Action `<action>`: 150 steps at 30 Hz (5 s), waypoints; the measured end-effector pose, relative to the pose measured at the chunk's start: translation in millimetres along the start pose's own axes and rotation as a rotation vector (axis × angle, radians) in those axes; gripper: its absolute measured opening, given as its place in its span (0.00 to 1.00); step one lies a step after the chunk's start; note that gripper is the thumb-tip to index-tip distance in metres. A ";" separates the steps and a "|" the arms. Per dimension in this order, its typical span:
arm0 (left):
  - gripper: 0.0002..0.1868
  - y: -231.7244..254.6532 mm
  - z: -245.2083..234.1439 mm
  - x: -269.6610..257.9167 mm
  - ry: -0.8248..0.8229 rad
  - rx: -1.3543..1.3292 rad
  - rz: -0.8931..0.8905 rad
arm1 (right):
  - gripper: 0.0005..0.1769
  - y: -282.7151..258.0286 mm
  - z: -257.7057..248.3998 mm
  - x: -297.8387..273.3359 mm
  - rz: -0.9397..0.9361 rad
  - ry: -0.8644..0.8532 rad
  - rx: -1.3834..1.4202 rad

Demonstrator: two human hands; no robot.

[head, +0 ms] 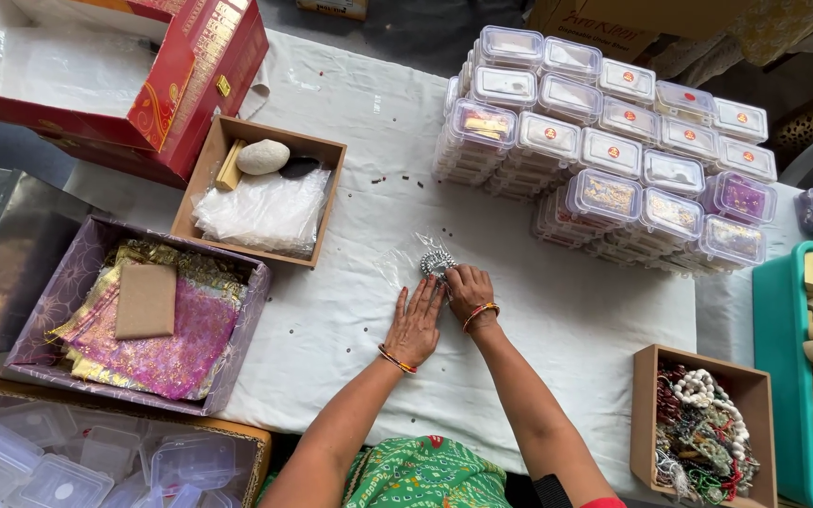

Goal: The person packs jewelry items into small plastic containers. They handle a silver beaded bracelet, wrapping it in a clear plastic sheet and a pink decorative pouch before placing it into a container. They also pack a small beaded item into a clear plastic bag and a container.

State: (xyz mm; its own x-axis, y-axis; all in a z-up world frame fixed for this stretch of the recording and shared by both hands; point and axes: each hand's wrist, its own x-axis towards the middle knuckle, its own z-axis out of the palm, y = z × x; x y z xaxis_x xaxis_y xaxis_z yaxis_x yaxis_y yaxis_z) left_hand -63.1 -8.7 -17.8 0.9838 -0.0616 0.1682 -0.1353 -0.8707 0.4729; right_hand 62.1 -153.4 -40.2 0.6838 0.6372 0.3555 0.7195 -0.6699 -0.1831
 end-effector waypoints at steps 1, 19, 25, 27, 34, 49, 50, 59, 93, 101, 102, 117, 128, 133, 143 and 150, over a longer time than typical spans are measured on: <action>0.48 -0.8 1.2 0.6 0.003 0.005 -0.001 | 0.13 -3.2 -3.6 5.4 -0.003 0.004 0.002; 0.48 0.5 0.9 0.8 -0.003 0.008 -0.022 | 0.26 -2.3 -33.5 7.8 -0.033 0.016 0.249; 0.48 -0.6 2.0 1.5 -0.022 0.017 -0.039 | 0.23 -4.8 -26.1 12.1 0.011 0.061 0.158; 0.48 -0.2 3.4 0.5 -0.026 0.025 -0.040 | 0.25 -16.3 -42.4 17.2 0.010 0.088 0.142; 0.48 -0.6 6.0 -0.6 -0.030 0.007 -0.029 | 0.26 -3.1 -25.5 -6.2 0.181 0.095 0.331; 0.48 -2.0 4.3 1.4 -0.026 0.040 -0.020 | 0.22 3.5 -43.6 35.2 -0.315 0.070 -0.080; 0.47 -2.0 5.7 1.0 -0.032 0.044 -0.020 | 0.20 6.1 -38.2 34.4 -0.331 0.033 -0.098; 0.45 -6.3 11.1 1.4 0.005 0.034 -0.029 | 0.19 -15.8 -31.5 38.1 -0.311 0.035 -0.182; 0.25 3.1 -12.0 -6.8 0.234 0.040 -0.050 | 0.38 -32.4 -23.3 14.4 -0.150 -0.292 -0.225; 0.25 -0.5 -63.4 28.9 0.342 -0.188 -0.042 | 0.45 -29.9 -54.4 22.2 -0.094 -0.487 0.063; 0.25 -3.6 -61.6 35.4 0.371 -0.239 -0.062 | 0.46 -37.3 -62.7 30.4 -0.066 -0.514 0.074; 0.46 -45.1 -21.4 33.6 0.384 -1.627 -0.492 | 0.13 -8.6 -164.6 137.1 0.319 -0.637 0.600; 0.17 -17.1 -93.6 37.8 -0.092 -1.717 -0.413 | 0.17 16.3 -181.5 70.1 0.694 -0.563 1.303; 0.16 -16.3 -94.2 44.2 -0.146 -1.640 -0.379 | 0.18 25.8 -176.2 59.6 0.693 -0.539 1.232; 0.13 -23.8 -90.3 48.1 -0.240 -1.618 -0.407 | 0.11 39.5 -162.7 51.9 0.718 -0.470 1.293; 0.07 -24.6 -87.4 51.0 -0.183 -1.821 -0.467 | 0.07 51.3 -137.8 40.9 0.713 -0.327 1.508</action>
State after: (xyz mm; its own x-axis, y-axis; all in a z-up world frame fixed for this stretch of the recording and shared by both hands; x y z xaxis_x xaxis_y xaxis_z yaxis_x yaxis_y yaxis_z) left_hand -19.9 52.2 54.7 0.9554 -0.1558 -0.2507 0.2886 0.6712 0.6828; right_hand 110.2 -214.3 91.3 0.7545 0.5668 -0.3308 -0.3829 -0.0291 -0.9233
